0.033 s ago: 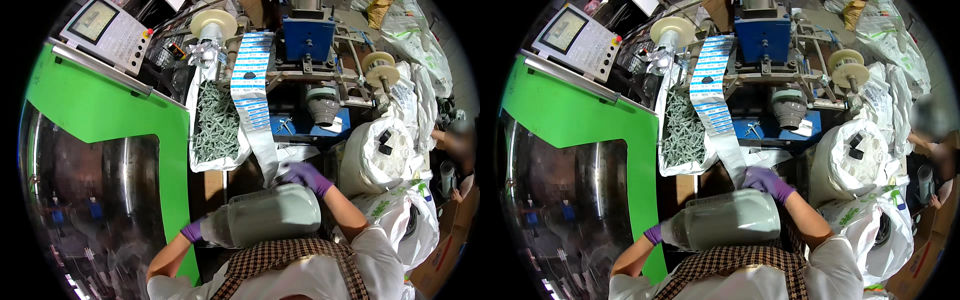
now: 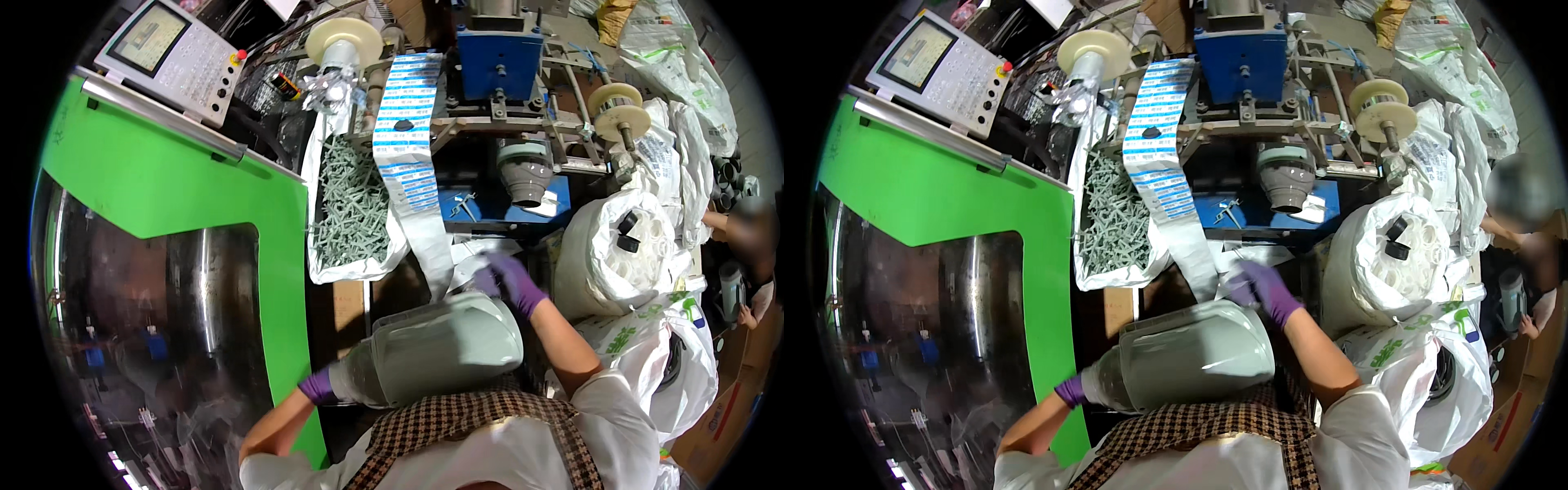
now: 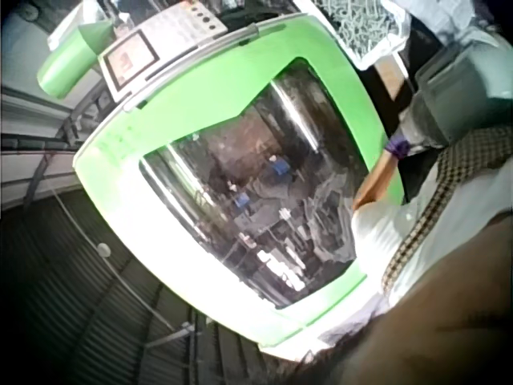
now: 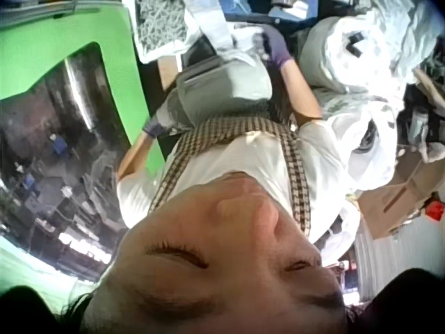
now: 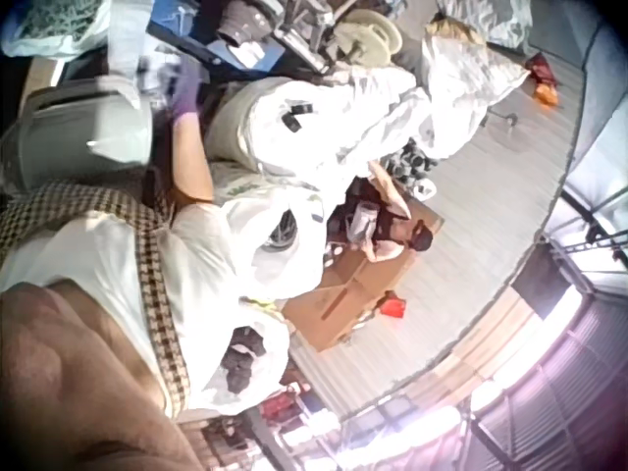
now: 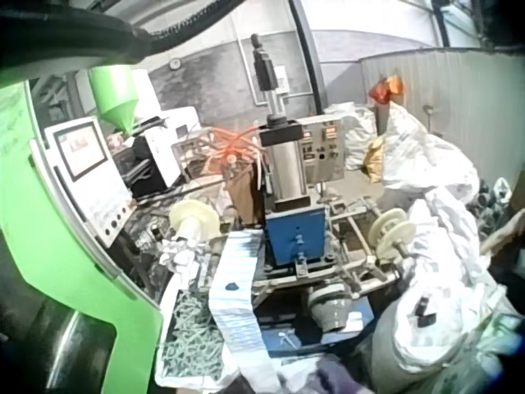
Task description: The person assembles light green electric kettles by hand. They retrieve the kettle base and lid from large white sacks, place the base on a workbench, and secure the lid onto the body. The person then places the assembled unit into a sack and repeats the process with another unit.
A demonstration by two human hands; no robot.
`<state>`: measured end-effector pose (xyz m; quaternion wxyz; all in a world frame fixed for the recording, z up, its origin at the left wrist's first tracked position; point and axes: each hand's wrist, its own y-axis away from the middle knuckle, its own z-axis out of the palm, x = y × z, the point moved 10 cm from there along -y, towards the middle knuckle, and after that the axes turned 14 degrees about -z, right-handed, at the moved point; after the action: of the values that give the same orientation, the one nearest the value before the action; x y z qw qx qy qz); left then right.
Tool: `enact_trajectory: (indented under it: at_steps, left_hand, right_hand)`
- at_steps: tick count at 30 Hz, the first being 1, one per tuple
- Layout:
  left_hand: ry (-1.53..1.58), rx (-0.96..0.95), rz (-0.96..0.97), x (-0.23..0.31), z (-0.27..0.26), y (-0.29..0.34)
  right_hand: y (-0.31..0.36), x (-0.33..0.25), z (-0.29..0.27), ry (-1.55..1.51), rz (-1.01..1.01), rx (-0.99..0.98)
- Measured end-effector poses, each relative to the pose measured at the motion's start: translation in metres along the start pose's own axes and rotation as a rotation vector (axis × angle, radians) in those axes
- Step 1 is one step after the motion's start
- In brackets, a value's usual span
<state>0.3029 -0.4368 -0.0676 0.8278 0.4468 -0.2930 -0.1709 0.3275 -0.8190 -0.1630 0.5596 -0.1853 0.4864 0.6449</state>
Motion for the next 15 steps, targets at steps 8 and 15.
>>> enact_trajectory:
  at_steps: [8, 15]
  left_hand:
    - [-0.318, 0.714, 0.388, 0.043, -0.026, -0.011]
    - [-0.254, 0.580, 0.789, 0.114, 0.029, -0.077]
  right_hand:
    - [-0.135, 0.007, -0.259, 0.210, -0.639, 0.829]
    - [0.149, 0.124, -0.131, -0.891, -0.745, 0.352]
